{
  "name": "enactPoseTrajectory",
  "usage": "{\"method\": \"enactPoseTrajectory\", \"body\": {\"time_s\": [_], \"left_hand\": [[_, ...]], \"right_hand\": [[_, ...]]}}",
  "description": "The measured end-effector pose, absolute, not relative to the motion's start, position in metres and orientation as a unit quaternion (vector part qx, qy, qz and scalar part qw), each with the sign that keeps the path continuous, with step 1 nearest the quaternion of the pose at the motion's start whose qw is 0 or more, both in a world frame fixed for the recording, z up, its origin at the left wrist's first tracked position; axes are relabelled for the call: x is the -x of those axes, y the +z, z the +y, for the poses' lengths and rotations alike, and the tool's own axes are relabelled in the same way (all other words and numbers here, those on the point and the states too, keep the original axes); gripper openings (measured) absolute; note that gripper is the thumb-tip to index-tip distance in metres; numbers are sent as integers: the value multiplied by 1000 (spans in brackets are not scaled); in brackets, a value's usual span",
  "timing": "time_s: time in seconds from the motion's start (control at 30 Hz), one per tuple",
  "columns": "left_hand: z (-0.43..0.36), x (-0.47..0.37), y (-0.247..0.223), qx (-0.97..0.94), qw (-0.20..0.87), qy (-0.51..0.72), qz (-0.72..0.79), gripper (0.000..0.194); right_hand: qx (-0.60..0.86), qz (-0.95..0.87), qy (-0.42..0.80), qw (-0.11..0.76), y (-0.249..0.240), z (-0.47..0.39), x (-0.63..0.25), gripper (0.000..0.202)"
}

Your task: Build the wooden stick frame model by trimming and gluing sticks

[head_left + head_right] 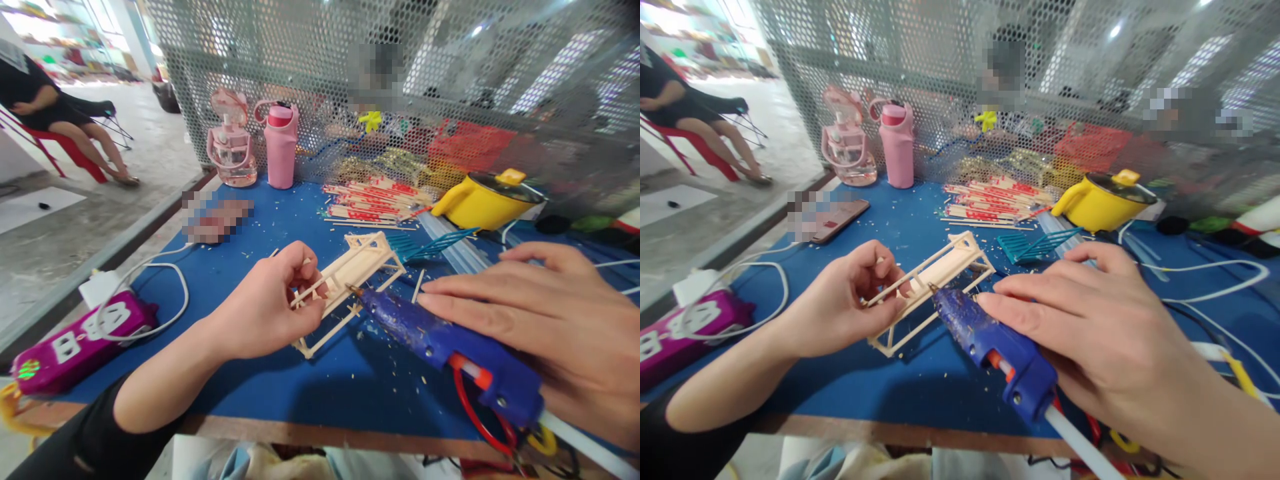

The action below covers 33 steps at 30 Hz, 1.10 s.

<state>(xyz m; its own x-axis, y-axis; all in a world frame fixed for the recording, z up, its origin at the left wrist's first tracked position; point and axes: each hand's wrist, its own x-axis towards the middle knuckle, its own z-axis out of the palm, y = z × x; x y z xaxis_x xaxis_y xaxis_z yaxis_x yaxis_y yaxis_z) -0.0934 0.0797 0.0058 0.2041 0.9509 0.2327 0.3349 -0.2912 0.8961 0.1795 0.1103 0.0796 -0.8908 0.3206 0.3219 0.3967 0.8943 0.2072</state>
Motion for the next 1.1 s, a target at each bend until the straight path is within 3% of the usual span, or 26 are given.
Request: {"method": "enactPoseTrajectory", "body": {"time_s": [0.23,0.43,0.6,1.1], "left_hand": [[80,93,7,-693,337,411,487,28],[78,92,7,-693,347,417,475,29],[78,92,7,-698,332,407,486,28],[78,90,8,-708,289,400,505,24]], "right_hand": [[245,-951,-57,178,76,111,-178,34],[339,-930,-55,134,71,108,-189,44],[371,-910,-44,179,75,106,-187,31],[377,-903,-33,201,69,104,-174,24]]}}
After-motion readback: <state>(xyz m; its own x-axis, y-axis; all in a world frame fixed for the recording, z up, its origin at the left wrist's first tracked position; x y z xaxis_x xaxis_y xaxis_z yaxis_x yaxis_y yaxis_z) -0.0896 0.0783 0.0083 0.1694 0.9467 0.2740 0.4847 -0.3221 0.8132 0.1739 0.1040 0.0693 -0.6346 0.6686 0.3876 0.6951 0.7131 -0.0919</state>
